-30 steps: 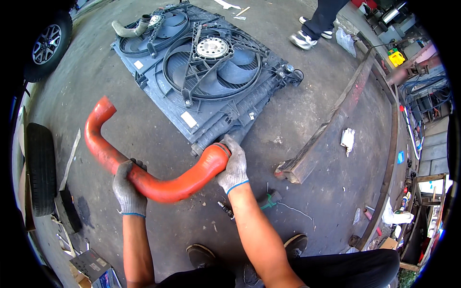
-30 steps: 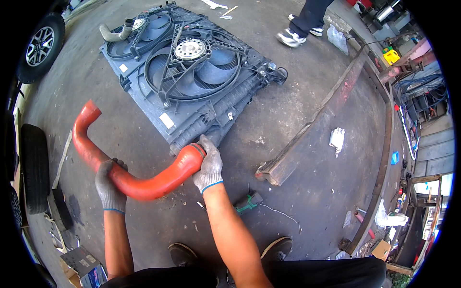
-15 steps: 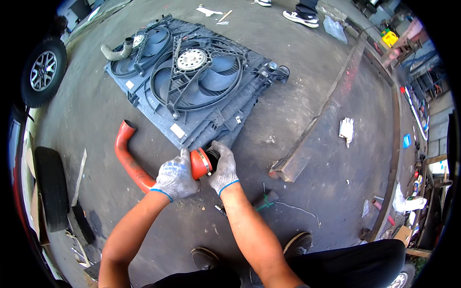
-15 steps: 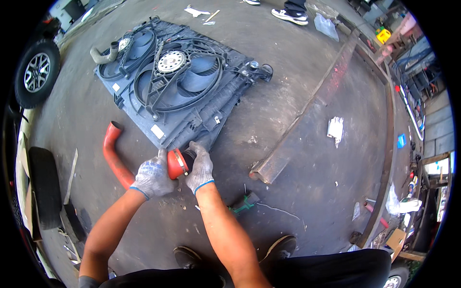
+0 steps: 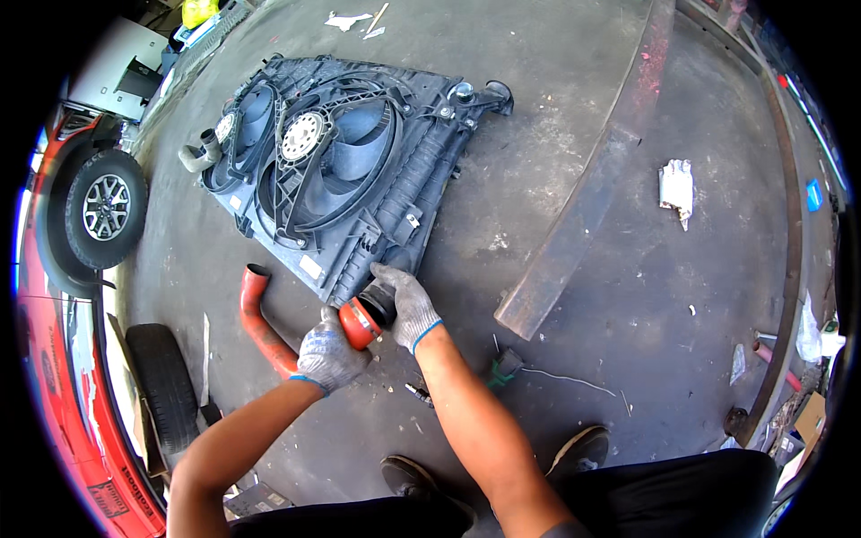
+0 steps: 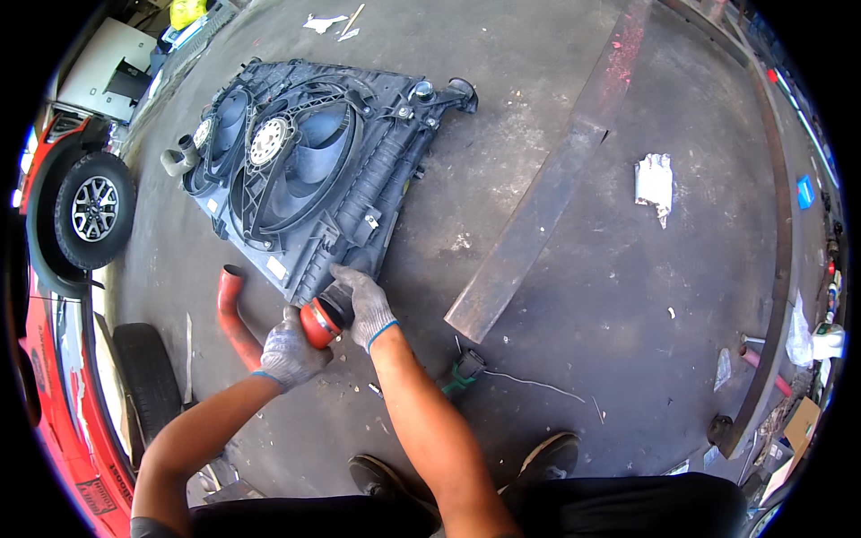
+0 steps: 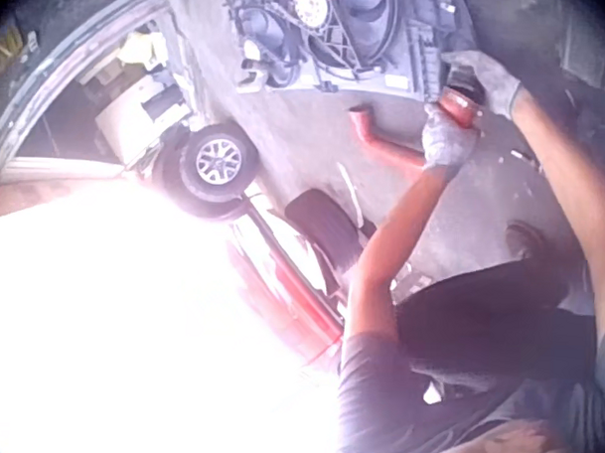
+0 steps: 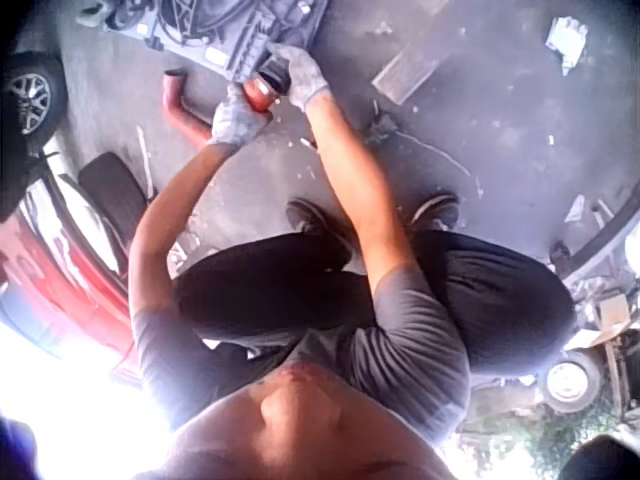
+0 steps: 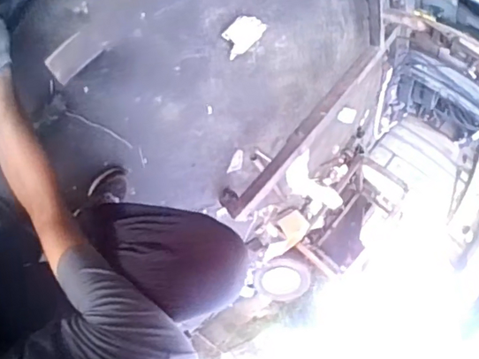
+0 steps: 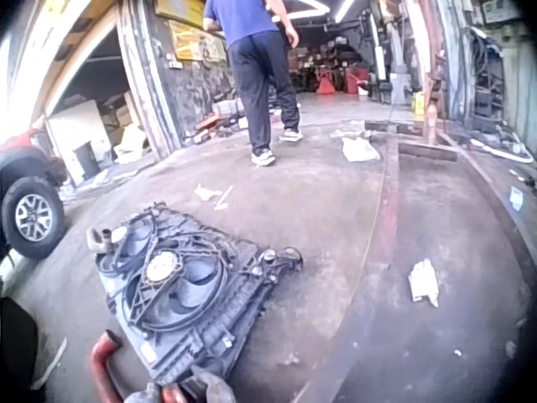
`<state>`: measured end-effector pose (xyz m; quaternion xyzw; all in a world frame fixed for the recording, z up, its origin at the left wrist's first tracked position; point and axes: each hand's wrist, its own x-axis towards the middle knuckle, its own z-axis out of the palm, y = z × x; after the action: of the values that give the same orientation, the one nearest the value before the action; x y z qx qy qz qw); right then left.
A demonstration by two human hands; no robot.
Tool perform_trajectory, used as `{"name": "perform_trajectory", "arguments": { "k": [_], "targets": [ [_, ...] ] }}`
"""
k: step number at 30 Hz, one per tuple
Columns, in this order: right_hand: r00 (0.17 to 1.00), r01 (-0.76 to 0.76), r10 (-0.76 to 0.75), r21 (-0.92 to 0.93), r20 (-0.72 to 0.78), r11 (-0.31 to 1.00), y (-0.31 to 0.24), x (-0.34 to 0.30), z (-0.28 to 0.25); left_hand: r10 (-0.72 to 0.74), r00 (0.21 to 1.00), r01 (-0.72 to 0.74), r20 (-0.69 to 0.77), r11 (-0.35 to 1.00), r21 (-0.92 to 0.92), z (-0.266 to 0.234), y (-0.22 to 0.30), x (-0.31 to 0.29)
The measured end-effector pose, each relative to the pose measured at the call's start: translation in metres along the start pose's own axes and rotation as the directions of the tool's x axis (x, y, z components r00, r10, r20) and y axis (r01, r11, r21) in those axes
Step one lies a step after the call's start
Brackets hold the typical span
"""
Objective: The person removes a red hose from a car engine bay, then uses a cordless drill to attach a metal clamp to the hose while working on the ground next to a radiator fan assembly.
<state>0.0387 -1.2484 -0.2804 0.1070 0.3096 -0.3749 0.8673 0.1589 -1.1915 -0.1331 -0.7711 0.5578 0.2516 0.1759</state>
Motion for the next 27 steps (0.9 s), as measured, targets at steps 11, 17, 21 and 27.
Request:
{"name": "perform_trajectory", "arguments": {
  "k": [11,17,21,27],
  "targets": [
    [1.0,0.012,-0.012,-0.003,0.025,1.0,0.006,-0.018,-0.003,-0.151,0.959,0.085,-0.239,0.961,-0.265,0.041,0.032,0.0],
    [0.999,-0.029,0.029,0.013,0.026,0.999,0.009,-0.011,-0.009,-0.131,0.96,0.068,-0.246,0.966,-0.25,0.035,0.035,0.002],
    [1.0,-0.025,0.026,0.042,-0.011,0.999,0.008,-0.014,-0.006,-0.105,0.969,0.053,-0.222,0.972,-0.23,0.029,0.036,0.009],
    [0.998,-0.049,0.05,0.056,-0.025,0.997,0.009,-0.016,0.0,-0.102,0.972,0.046,-0.211,0.966,-0.254,0.02,0.036,0.011]
  ]
}}
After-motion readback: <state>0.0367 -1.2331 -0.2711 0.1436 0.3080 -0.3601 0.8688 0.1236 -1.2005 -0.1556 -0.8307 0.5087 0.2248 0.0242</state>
